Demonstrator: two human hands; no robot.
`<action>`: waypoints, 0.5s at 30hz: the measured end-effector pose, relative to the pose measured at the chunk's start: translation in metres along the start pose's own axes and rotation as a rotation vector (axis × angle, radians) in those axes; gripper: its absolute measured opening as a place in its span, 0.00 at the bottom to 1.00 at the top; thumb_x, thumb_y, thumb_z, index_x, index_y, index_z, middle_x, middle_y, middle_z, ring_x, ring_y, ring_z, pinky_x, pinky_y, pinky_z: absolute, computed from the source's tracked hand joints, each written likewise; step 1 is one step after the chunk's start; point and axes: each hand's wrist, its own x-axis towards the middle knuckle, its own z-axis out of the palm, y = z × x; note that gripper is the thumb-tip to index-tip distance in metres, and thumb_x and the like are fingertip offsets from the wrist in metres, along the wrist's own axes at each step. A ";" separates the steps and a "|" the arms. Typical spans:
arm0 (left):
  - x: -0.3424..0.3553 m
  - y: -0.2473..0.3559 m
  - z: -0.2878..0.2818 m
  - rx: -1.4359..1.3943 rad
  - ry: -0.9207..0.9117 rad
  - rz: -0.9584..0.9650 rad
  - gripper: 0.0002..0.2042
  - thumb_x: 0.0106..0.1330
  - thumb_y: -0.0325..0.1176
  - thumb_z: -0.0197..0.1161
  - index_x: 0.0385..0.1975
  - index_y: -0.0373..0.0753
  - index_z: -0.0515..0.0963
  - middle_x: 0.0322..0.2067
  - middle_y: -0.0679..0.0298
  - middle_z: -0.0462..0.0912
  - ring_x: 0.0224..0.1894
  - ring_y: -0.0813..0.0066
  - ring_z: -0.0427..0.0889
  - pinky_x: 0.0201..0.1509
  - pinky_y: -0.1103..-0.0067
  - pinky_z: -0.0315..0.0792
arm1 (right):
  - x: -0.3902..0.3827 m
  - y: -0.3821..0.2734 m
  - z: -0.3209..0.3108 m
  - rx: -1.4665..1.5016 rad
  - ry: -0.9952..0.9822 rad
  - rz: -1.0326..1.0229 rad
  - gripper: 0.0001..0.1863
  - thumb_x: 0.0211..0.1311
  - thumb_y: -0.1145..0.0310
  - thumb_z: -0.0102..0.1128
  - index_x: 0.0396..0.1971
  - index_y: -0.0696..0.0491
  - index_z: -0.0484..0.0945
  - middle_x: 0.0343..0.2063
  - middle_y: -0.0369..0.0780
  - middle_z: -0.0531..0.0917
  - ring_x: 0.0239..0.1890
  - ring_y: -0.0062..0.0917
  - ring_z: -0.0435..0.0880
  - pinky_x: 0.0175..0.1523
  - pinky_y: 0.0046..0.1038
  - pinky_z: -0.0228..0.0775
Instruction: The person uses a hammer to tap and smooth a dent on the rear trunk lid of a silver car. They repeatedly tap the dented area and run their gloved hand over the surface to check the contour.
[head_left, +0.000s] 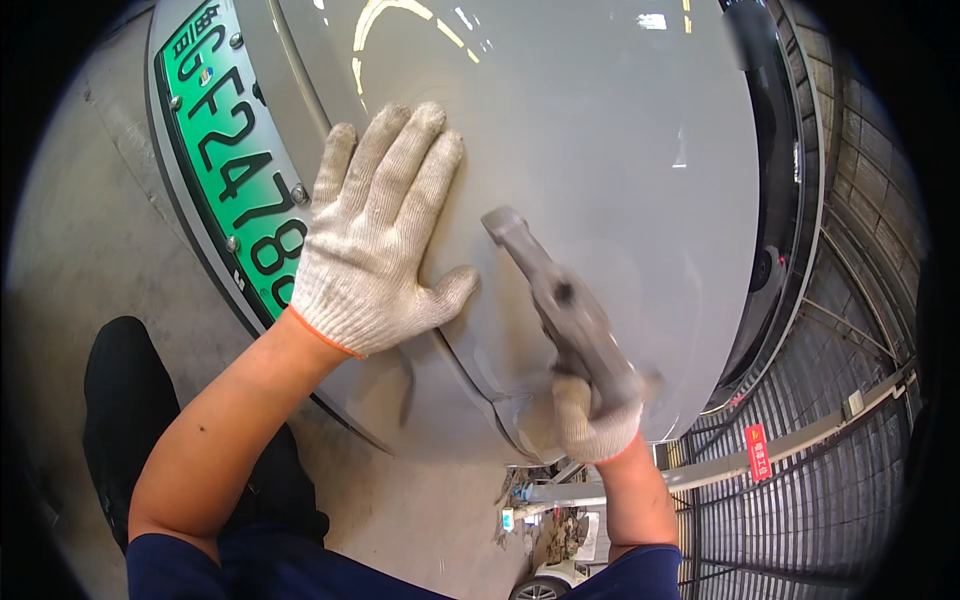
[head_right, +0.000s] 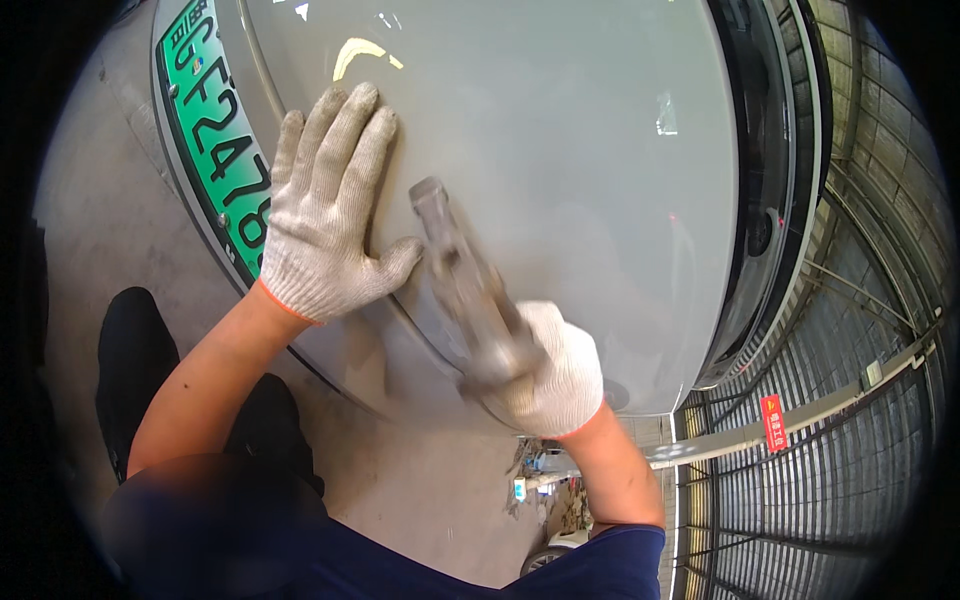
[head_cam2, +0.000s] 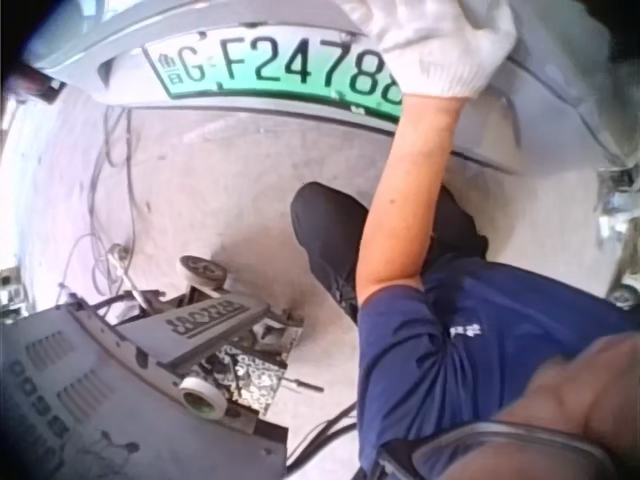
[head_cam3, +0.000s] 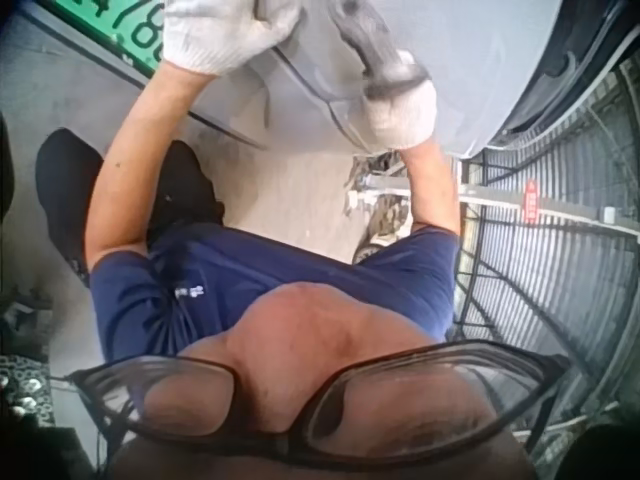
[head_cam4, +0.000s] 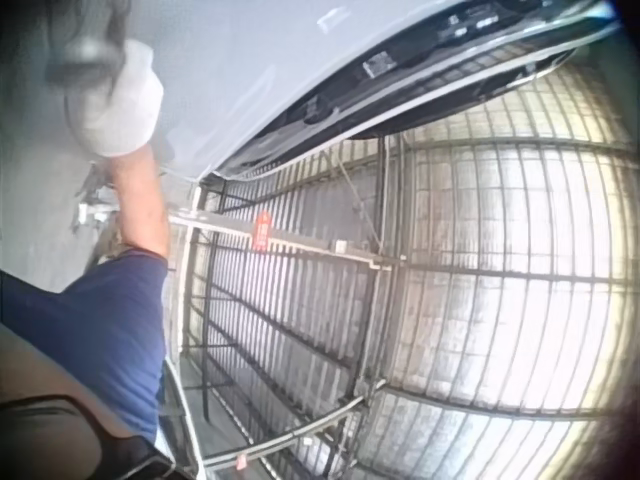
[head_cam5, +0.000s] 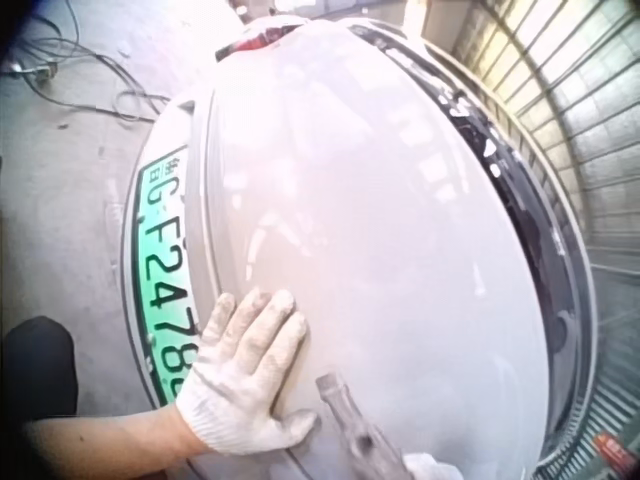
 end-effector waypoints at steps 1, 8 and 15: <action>0.002 -0.002 0.000 0.006 0.011 0.004 0.52 0.50 0.48 0.78 0.82 0.39 0.71 0.83 0.48 0.68 0.87 0.40 0.62 0.91 0.44 0.50 | 0.004 0.003 -0.001 -0.003 -0.019 0.009 0.15 0.73 0.64 0.70 0.54 0.54 0.84 0.40 0.49 0.91 0.37 0.50 0.93 0.43 0.42 0.87; 0.002 0.000 -0.002 0.013 -0.015 -0.003 0.53 0.50 0.48 0.78 0.82 0.38 0.71 0.83 0.48 0.68 0.87 0.40 0.62 0.90 0.44 0.51 | -0.001 0.009 -0.006 -0.024 0.034 0.118 0.23 0.65 0.70 0.72 0.60 0.55 0.82 0.40 0.50 0.91 0.39 0.54 0.91 0.43 0.41 0.86; 0.002 -0.004 -0.004 0.025 -0.014 0.009 0.54 0.49 0.50 0.79 0.82 0.38 0.70 0.83 0.47 0.68 0.86 0.39 0.63 0.89 0.43 0.53 | 0.003 0.009 -0.011 0.016 -0.043 0.162 0.18 0.69 0.67 0.70 0.55 0.56 0.84 0.38 0.52 0.91 0.38 0.55 0.91 0.43 0.41 0.86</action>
